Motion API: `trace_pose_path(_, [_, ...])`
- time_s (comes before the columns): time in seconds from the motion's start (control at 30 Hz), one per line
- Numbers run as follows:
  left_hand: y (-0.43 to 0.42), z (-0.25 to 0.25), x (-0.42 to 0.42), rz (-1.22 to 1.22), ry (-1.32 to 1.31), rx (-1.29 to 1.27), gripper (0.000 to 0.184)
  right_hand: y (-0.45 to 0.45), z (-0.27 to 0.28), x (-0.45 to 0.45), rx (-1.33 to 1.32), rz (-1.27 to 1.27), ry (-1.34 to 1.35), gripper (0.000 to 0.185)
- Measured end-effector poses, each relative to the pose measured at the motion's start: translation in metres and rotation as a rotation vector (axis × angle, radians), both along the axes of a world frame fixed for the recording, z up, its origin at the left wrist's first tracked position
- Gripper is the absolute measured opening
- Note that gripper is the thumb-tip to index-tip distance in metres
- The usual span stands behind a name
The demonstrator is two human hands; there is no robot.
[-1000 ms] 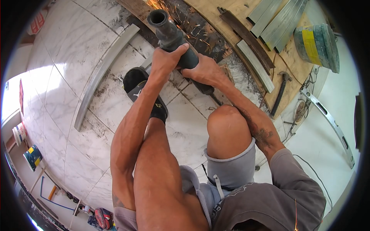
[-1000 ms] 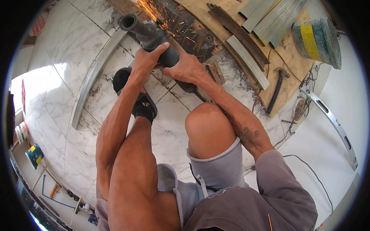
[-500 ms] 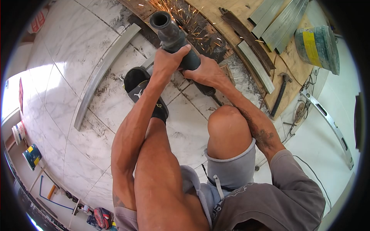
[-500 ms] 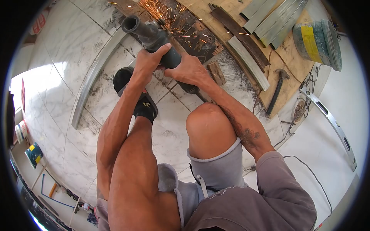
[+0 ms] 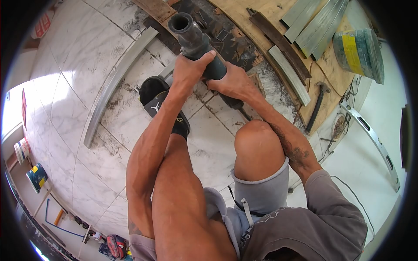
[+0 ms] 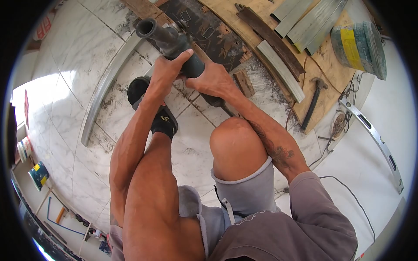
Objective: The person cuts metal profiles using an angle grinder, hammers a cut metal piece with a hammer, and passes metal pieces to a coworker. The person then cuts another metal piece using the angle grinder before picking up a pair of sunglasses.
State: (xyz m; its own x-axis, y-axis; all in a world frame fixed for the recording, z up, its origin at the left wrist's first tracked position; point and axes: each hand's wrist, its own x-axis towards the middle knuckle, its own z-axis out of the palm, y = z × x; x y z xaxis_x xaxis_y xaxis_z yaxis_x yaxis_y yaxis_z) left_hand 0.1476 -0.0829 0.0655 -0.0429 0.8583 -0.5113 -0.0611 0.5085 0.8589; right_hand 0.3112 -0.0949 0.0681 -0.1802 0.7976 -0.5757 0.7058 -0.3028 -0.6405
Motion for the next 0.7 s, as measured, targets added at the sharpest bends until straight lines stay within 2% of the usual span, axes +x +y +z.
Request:
trace_pose_path(0.03, [0.0000,0.0029,0.0000,0.000,-0.008,0.000,0.037,0.0006,-0.0003,-0.0002,-0.007,0.000,-0.012,0.062])
trace_pose_path(0.13, [-0.0007,0.0042,-0.0012,-0.039,0.008,0.015,0.056,0.0020,0.0046,-0.0003,-0.024,-0.001,0.014,0.062])
trace_pose_path(0.33, [0.0008,0.0009,-0.0015,-0.035,0.066,0.005,0.055,0.0013,0.0006,-0.0011,-0.047,-0.023,0.024,0.062])
trace_pose_path(0.43, [-0.0010,0.0016,-0.0004,-0.026,0.070,-0.020,0.053,0.0012,-0.0001,-0.0009,-0.048,-0.024,0.034,0.074])
trace_pose_path(0.7, [-0.0014,-0.0001,0.0001,-0.014,0.085,-0.033,0.050,0.0004,-0.0003,-0.0014,-0.028,-0.014,0.008,0.075])
